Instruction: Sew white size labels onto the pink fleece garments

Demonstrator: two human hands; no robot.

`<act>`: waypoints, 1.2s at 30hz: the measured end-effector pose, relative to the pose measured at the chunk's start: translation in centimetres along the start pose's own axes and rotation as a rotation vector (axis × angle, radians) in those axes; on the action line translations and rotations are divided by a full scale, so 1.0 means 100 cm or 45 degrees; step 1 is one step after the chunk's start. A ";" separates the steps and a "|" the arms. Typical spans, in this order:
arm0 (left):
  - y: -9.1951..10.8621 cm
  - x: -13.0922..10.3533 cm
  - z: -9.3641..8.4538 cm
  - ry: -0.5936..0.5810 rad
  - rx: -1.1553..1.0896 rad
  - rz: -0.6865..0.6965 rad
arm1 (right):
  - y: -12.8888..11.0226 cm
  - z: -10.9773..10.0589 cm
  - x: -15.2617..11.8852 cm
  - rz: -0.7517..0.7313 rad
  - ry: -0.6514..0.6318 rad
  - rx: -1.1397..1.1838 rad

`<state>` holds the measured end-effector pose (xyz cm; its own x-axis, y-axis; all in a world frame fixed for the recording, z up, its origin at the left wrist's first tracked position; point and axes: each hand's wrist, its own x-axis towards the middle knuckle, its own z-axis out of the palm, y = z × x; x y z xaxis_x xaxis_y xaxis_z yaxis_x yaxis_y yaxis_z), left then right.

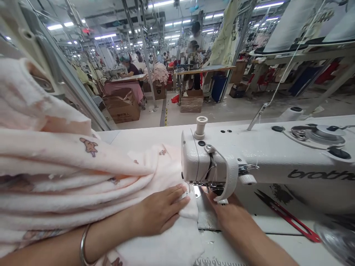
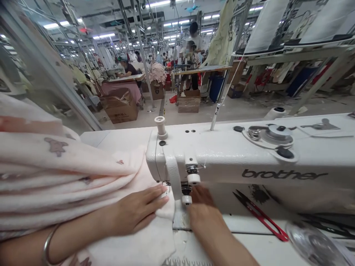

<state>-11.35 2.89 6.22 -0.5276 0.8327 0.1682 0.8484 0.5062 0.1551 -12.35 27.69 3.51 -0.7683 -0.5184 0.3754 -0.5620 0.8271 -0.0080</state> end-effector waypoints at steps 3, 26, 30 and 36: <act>0.000 0.000 0.000 -0.005 -0.004 0.002 | -0.023 -0.003 -0.024 -0.022 0.050 -0.017; -0.001 0.005 0.001 -0.050 0.020 -0.044 | -0.040 0.012 -0.028 0.052 0.190 0.017; -0.006 0.007 0.000 -0.073 0.020 -0.072 | -0.037 0.008 -0.026 0.042 0.226 -0.087; -0.014 0.011 0.000 -0.072 0.043 -0.127 | -0.035 0.009 -0.028 0.070 0.168 -0.098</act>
<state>-13.14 3.05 6.16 -0.6071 0.7886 0.0979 0.7931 0.5939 0.1350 -8.52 26.08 1.65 -0.7476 -0.4430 0.4948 -0.4910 0.8704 0.0375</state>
